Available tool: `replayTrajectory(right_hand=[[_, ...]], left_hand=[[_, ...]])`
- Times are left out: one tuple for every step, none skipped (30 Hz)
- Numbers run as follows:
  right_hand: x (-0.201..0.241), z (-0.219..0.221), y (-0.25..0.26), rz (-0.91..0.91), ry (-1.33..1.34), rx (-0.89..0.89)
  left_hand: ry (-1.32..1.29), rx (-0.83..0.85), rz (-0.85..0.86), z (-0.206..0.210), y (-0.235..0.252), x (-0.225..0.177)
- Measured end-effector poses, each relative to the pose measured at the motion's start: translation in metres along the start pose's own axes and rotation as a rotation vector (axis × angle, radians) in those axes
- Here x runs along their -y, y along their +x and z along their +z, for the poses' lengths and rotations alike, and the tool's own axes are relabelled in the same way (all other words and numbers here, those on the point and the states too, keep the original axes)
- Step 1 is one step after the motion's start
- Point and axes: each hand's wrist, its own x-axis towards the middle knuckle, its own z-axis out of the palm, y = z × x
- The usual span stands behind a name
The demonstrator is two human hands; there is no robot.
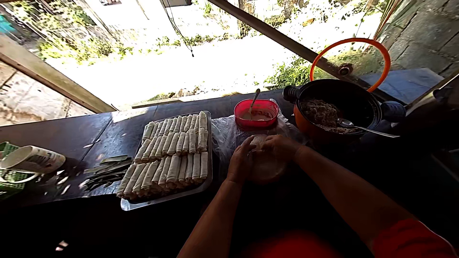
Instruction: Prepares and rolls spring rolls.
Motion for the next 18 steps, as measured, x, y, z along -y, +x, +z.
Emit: replayTrajectory(right_hand=[[0.001,-0.002,0.001,0.013,-0.002,0.021],[0.001,-0.002,0.002,0.021,-0.001,0.032],[0.001,-0.003,0.002,0.022,0.004,0.034],[0.000,-0.002,0.002,0.018,0.013,0.026],[-0.002,-0.001,0.002,0.013,0.027,0.011],[-0.004,0.001,0.001,0.003,0.041,-0.011],[-0.007,0.004,0.000,-0.007,0.054,-0.041],[-0.009,0.006,-0.001,-0.021,0.064,-0.079],[-0.011,0.008,-0.003,-0.028,0.072,-0.112],[-0.013,0.010,-0.005,-0.031,0.077,-0.137],[-0.014,0.010,-0.007,-0.027,0.074,-0.147],[-0.012,0.010,-0.009,-0.021,0.064,-0.144],[-0.010,0.008,-0.009,-0.016,0.052,-0.135],[-0.006,0.002,-0.008,-0.010,0.042,-0.129],[-0.001,-0.007,-0.009,-0.005,0.036,-0.158],[0.004,-0.018,-0.011,0.005,0.031,-0.224],[0.007,-0.029,-0.011,0.016,0.016,-0.309],[0.008,-0.040,-0.009,0.026,-0.014,-0.392]], left_hand=[[0.015,-0.017,0.044,0.001,-0.002,0.000],[0.029,-0.024,0.071,0.003,-0.003,0.001],[0.042,-0.024,0.082,0.004,-0.004,0.002],[0.047,-0.023,0.081,0.004,-0.004,0.003],[0.047,-0.019,0.074,0.004,-0.003,0.003],[0.046,-0.016,0.068,0.004,-0.002,0.004],[0.046,-0.017,0.067,0.003,-0.001,0.004],[0.048,-0.017,0.067,0.003,-0.001,0.004],[0.053,-0.019,0.065,0.004,-0.001,0.005],[0.057,-0.021,0.060,0.006,-0.001,0.005],[0.058,-0.026,0.057,0.008,-0.002,0.005],[0.057,-0.031,0.054,0.009,-0.002,0.005],[0.057,-0.039,0.052,0.009,-0.002,0.006],[0.061,-0.042,0.042,0.008,-0.001,0.006],[0.065,-0.034,0.025,0.007,0.000,0.005],[0.070,-0.023,0.009,0.007,0.000,0.003],[0.078,-0.011,-0.002,0.007,0.000,0.001],[0.082,-0.003,-0.005,0.007,0.001,0.000]])
